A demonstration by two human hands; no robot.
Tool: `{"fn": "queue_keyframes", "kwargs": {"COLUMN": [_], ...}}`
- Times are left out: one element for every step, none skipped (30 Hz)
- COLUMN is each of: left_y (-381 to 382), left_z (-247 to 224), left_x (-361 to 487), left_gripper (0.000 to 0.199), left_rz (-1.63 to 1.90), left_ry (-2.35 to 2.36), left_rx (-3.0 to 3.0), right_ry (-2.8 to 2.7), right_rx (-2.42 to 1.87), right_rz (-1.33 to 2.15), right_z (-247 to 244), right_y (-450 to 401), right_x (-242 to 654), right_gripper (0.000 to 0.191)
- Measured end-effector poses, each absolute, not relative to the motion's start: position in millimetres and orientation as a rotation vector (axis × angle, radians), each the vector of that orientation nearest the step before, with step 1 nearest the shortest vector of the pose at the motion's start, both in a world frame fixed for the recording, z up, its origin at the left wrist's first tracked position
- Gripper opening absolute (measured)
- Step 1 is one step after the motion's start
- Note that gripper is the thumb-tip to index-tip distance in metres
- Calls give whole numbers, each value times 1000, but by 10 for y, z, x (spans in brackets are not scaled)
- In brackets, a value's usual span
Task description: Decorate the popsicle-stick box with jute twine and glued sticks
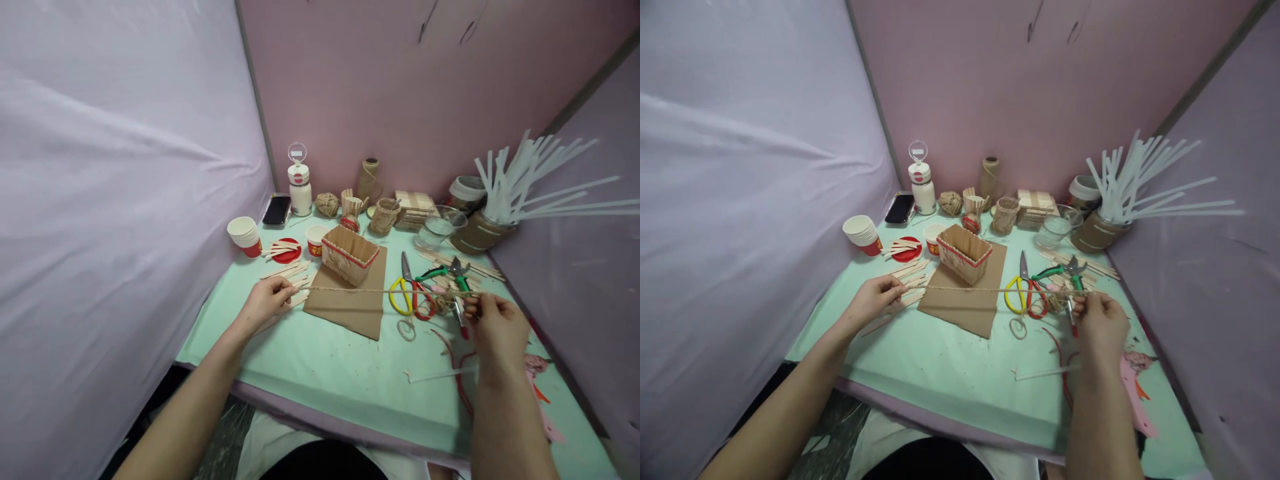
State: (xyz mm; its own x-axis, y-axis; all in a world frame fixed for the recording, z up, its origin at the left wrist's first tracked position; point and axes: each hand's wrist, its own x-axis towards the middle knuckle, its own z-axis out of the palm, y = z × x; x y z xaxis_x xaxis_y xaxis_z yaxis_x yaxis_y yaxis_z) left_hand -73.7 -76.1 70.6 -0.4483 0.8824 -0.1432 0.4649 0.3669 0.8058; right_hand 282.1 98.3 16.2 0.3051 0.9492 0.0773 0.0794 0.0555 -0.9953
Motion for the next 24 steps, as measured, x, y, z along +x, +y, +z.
{"fn": "queue_keyframes", "kwargs": {"left_y": [-772,-786,-801,-817,-832,-846,-858,-867,-873,-877,-877,-875,-870,-861,-850,-836,-817,-795,-767,-734,-693,-645,-588,-523], "left_z": [718,729,738,746,754,762,769,775,781,786,789,792,793,793,791,787,780,769,755,739,721,706,695,691], "left_x": [-725,-711,-695,-672,-638,-593,-533,-460,-377,-288,-197,-112,-37,24,69,97,111,112,105,92,76,58,41,25], "left_gripper": [27,27,27,27,26,26,26,25,25,26,27,28,28,27,27,27,27,27,27,26,25,25,24,24], "left_rz": [966,982,994,1001,1003,1002,996,989,983,967,947,926,906,898,890,884,880,871,855,835,815,805,814,843], "left_ry": [2047,2029,2006,1980,1947,1910,1873,1832,1796,1762,1731,1694,1654,1606,1573,1558,1556,1566,1584,1607,1637,1681,1735,1796], "left_rx": [1141,1132,1133,1146,1171,1198,1221,1235,1235,1227,1217,1215,1222,1226,1238,1256,1276,1297,1318,1336,1356,1383,1426,1489], "right_ry": [-1038,-1046,-1076,-1177,-1311,-1459,-1614,-1744,-1836,-1901,-1946,-2011,-2111,-2201,-2257,-2259,-2211,-2168,-2130,-2088,-2048,-2002,-1943,-1875], "right_rx": [-1409,-1476,-1552,-1633,-1709,-1759,-1775,-1733,-1606,-1457,-1302,-1142,-994,-883,-798,-756,-774,-823,-857,-882,-898,-906,-914,-929], "right_rz": [880,845,797,724,640,550,465,382,308,287,323,433,614,822,1017,1164,1260,1325,1371,1394,1411,1423,1436,1455], "right_z": [184,209,236,264,293,325,361,404,454,508,564,615,657,682,689,676,646,604,556,508,464,425,393,366], "right_y": [947,913,883,856,829,799,759,706,636,549,448,337,225,121,34,-30,-66,-76,-62,-29,19,75,135,196], "right_x": [2856,2889,2918,2939,2945,2931,2891,2822,2725,2602,2461,2312,2165,2030,1916,1828,1769,1738,1732,1744,1769,1801,1834,1864], "right_gripper": [14,14,14,16,17,18,18,18,20,24,27,32,37,41,43,42,36,27,23,24,25,25,24,23]}}
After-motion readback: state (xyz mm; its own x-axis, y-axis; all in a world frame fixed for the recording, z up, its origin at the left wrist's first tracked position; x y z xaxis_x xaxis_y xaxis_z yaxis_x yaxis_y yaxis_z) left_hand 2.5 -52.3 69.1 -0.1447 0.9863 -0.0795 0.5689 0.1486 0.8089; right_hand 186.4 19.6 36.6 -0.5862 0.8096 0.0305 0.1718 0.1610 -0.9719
